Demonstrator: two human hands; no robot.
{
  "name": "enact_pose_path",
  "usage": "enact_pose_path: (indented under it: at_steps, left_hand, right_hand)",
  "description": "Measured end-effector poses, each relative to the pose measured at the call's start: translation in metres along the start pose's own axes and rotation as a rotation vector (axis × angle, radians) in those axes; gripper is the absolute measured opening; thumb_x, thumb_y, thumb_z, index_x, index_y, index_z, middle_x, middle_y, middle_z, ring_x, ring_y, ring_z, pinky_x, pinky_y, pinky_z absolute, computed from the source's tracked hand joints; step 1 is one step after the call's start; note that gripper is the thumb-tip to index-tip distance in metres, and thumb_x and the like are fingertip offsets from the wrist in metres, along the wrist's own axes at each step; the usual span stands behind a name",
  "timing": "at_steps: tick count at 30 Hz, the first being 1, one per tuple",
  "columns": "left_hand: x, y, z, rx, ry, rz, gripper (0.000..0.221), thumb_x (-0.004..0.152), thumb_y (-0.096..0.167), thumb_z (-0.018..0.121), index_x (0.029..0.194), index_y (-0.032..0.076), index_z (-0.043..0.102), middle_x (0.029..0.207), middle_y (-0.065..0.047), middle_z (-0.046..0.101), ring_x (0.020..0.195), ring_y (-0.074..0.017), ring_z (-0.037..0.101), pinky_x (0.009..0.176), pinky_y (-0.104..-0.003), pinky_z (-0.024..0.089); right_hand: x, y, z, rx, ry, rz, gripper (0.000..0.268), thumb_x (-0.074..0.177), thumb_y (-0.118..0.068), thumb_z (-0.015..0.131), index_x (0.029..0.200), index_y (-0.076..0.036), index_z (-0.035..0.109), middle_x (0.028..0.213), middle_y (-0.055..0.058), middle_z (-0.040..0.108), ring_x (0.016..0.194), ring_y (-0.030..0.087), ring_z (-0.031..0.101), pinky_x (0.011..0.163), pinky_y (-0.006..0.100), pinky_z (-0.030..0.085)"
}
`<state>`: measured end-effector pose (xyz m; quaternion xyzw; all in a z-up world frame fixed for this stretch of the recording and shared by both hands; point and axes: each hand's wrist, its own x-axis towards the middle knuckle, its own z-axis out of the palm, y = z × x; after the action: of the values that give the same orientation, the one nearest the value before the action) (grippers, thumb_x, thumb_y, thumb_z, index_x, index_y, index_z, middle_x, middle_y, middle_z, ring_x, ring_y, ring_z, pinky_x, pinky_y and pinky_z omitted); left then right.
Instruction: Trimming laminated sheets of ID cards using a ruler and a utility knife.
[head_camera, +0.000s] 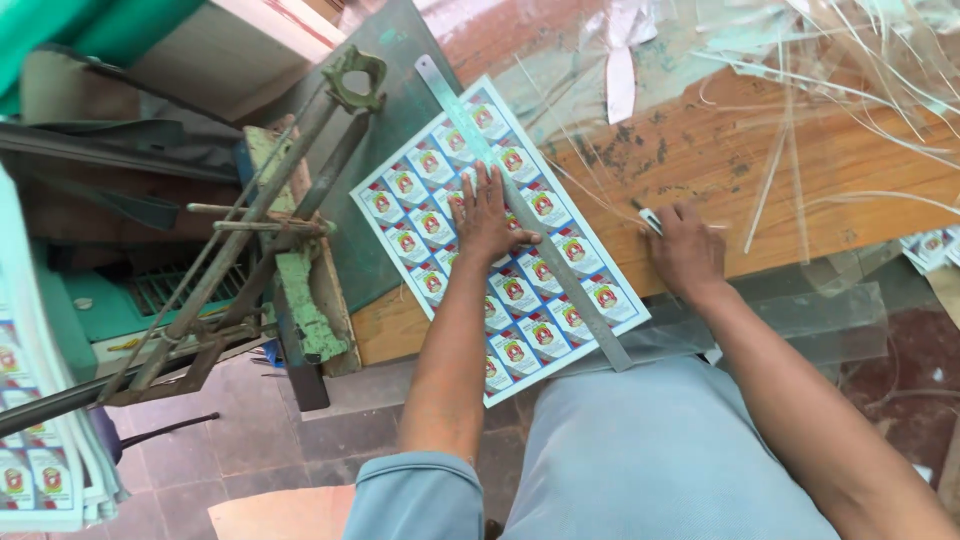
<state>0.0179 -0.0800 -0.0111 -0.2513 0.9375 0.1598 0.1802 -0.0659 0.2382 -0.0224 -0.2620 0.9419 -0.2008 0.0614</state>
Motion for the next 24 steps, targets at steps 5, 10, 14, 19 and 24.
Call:
enact_pose_path:
  at_steps: [5, 10, 14, 19, 24]
  left_hand:
    - [0.005, -0.003, 0.001, 0.022, -0.069, -0.024, 0.159, 0.047, 0.068, 0.093, 0.164, 0.016, 0.000, 0.173, -0.008, -0.005, 0.159, -0.0342, -0.005, 0.125, -0.063, 0.004]
    - [0.007, -0.005, -0.003, 0.032, -0.048, 0.008, 0.160, 0.045, 0.071, 0.093, 0.164, 0.013, 0.003, 0.173, -0.008, -0.001, 0.159, -0.0352, -0.003, 0.124, -0.066, 0.005]
    - [0.031, 0.002, -0.009, 0.049, -0.032, 0.048, 0.158, 0.045, 0.074, 0.091, 0.164, 0.012, 0.006, 0.173, -0.007, 0.002, 0.158, -0.0377, -0.001, 0.122, -0.069, 0.005]
    - [0.049, 0.005, -0.007, 0.062, 0.001, 0.082, 0.158, 0.044, 0.078, 0.089, 0.163, 0.012, 0.010, 0.172, -0.008, 0.005, 0.158, -0.0390, 0.001, 0.122, -0.070, 0.006]
    - [0.055, 0.017, -0.016, 0.057, -0.003, 0.099, 0.159, 0.042, 0.080, 0.088, 0.164, 0.015, 0.010, 0.172, -0.008, 0.005, 0.158, -0.0388, -0.001, 0.122, -0.069, 0.005]
  right_hand:
    - [0.017, 0.036, -0.022, 0.363, -0.124, 0.381, 0.034, 0.095, -0.037, 0.081, 0.111, -0.008, 0.071, 0.090, 0.015, 0.073, 0.079, 0.029, 0.069, 0.069, 0.044, 0.052]
    - [-0.007, 0.096, -0.111, 0.106, 0.122, 0.251, 0.041, 0.096, -0.029, 0.080, 0.122, 0.000, 0.067, 0.102, 0.018, 0.065, 0.081, 0.033, 0.066, 0.068, 0.046, 0.051]
    - [-0.051, 0.159, -0.085, -0.337, 0.195, 0.163, 0.021, 0.110, -0.024, 0.071, 0.120, -0.006, 0.067, 0.111, 0.012, 0.064, 0.096, 0.031, 0.070, 0.080, 0.045, 0.053]
    - [-0.069, 0.099, -0.055, -0.179, 0.161, 0.220, 0.029, 0.103, -0.034, 0.073, 0.095, -0.007, 0.066, 0.092, 0.013, 0.065, 0.083, 0.034, 0.066, 0.075, 0.046, 0.051]
    - [-0.065, -0.026, -0.049, 0.133, -0.014, 0.085, 0.041, 0.087, -0.047, 0.077, 0.114, -0.016, 0.072, 0.099, 0.010, 0.071, 0.082, 0.033, 0.071, 0.070, 0.045, 0.056]
